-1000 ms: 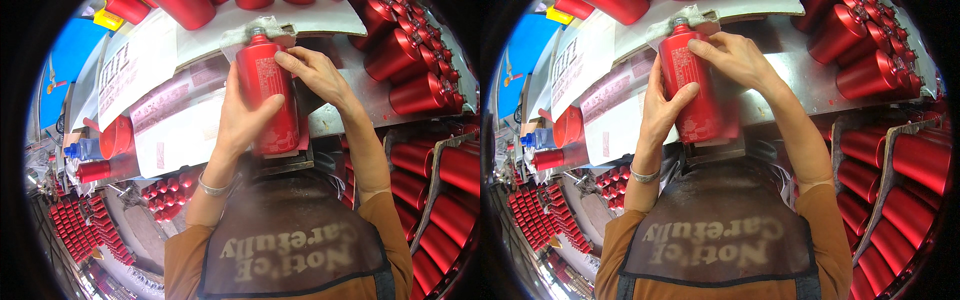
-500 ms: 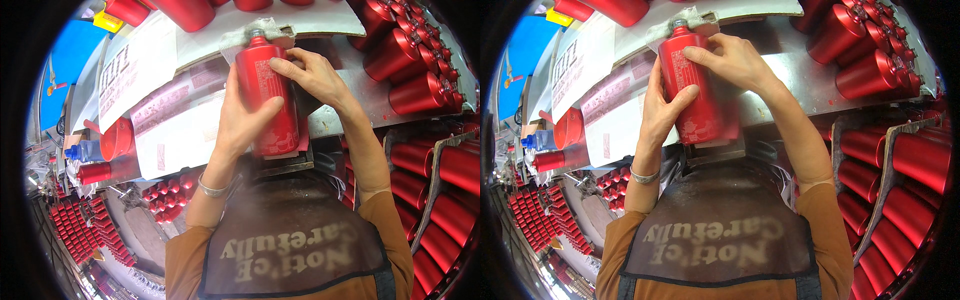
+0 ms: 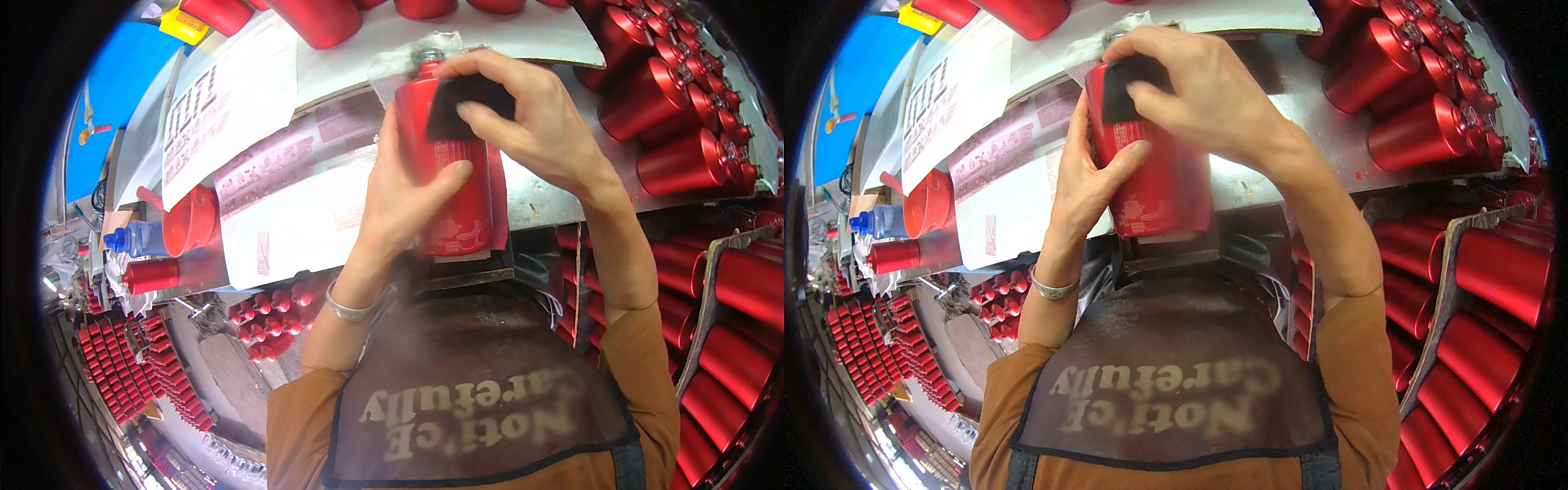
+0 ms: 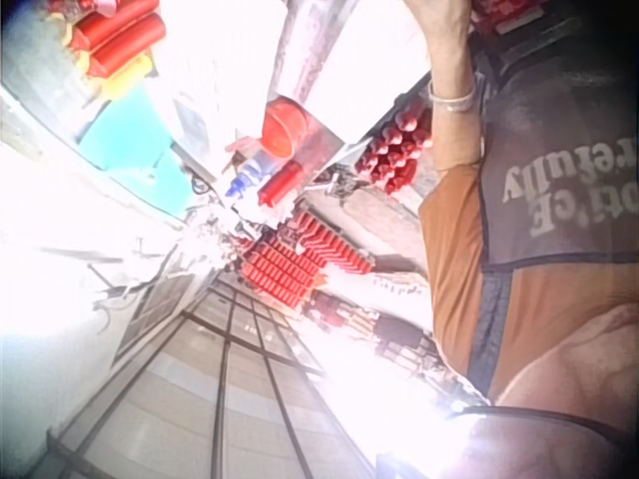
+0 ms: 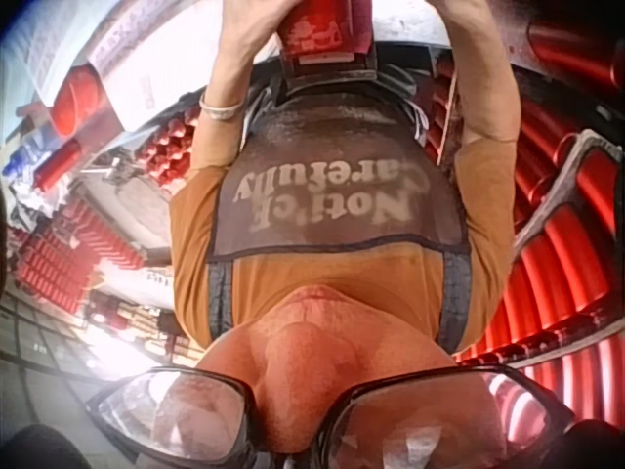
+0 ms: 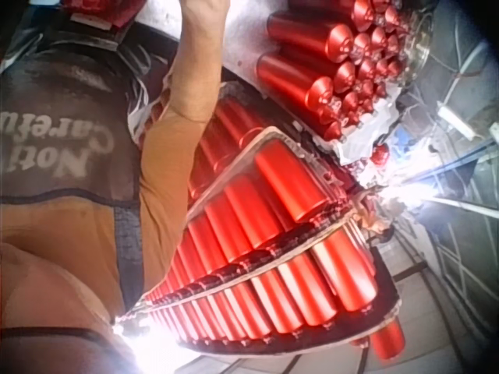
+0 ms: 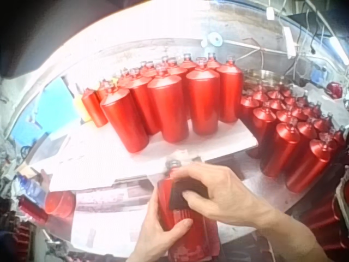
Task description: The person applies printed labels to red cylindrical containers using a handheld applicator. They pick up each container, position the label, and smooth it onto the surface before placing the container back on the table.
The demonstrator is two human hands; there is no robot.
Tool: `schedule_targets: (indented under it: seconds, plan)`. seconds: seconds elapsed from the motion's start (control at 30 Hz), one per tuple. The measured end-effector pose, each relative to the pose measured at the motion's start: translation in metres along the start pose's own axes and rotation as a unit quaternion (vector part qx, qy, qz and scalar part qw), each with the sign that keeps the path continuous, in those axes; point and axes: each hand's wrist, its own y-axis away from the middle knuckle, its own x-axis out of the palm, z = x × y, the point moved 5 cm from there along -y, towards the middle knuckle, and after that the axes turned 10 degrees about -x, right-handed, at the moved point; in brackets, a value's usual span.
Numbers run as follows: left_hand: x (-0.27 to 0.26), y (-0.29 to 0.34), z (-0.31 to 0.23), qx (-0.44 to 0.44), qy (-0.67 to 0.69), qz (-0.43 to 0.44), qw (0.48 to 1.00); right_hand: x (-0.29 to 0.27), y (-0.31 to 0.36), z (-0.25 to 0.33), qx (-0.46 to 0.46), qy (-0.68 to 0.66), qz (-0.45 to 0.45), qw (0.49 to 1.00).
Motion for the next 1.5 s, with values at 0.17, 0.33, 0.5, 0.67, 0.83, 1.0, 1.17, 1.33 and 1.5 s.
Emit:
schedule_targets:
  seconds: [0.17, 0.33, 0.5, 0.67, 0.83, 1.0, 1.17, 1.33, 1.5]
  plan:
    - [-0.001, -0.001, -0.004, 0.011, -0.011, 0.004, 1.0, -0.004, -0.019, -0.005, 0.011, -0.006, -0.011, 1.0]
    - [-0.003, 0.002, 0.004, 0.027, -0.004, 0.011, 1.0, -0.004, -0.024, 0.019, -0.158, 0.165, -0.081, 0.97]
    - [-0.06, 0.015, 0.019, -0.035, 0.154, -0.117, 0.98, 0.025, 0.008, 0.073, -0.144, -0.01, 0.131, 0.981]
    - [-0.053, 0.002, 0.018, -0.006, 0.183, -0.06, 0.981, -0.005, -0.003, 0.01, 0.045, -0.008, -0.038, 0.998]
    - [-0.043, -0.006, 0.013, -0.049, 0.156, -0.046, 0.985, -0.005, 0.028, 0.031, -0.16, -0.056, -0.1, 0.98]
    - [-0.027, -0.029, 0.013, -0.104, 0.041, -0.005, 0.994, 0.005, 0.064, 0.019, 0.019, -0.16, -0.034, 0.986]
    - [-0.006, -0.045, 0.01, -0.069, 0.074, -0.03, 0.994, -0.015, 0.035, -0.036, 0.075, -0.006, -0.175, 0.982]
    - [-0.001, -0.037, 0.008, -0.069, 0.238, 0.033, 0.968, -0.015, 0.004, -0.024, 0.004, 0.055, -0.127, 0.99]
    - [-0.021, -0.024, 0.01, -0.065, 0.147, -0.103, 0.982, 0.006, -0.029, 0.003, -0.116, 0.16, 0.056, 0.979]
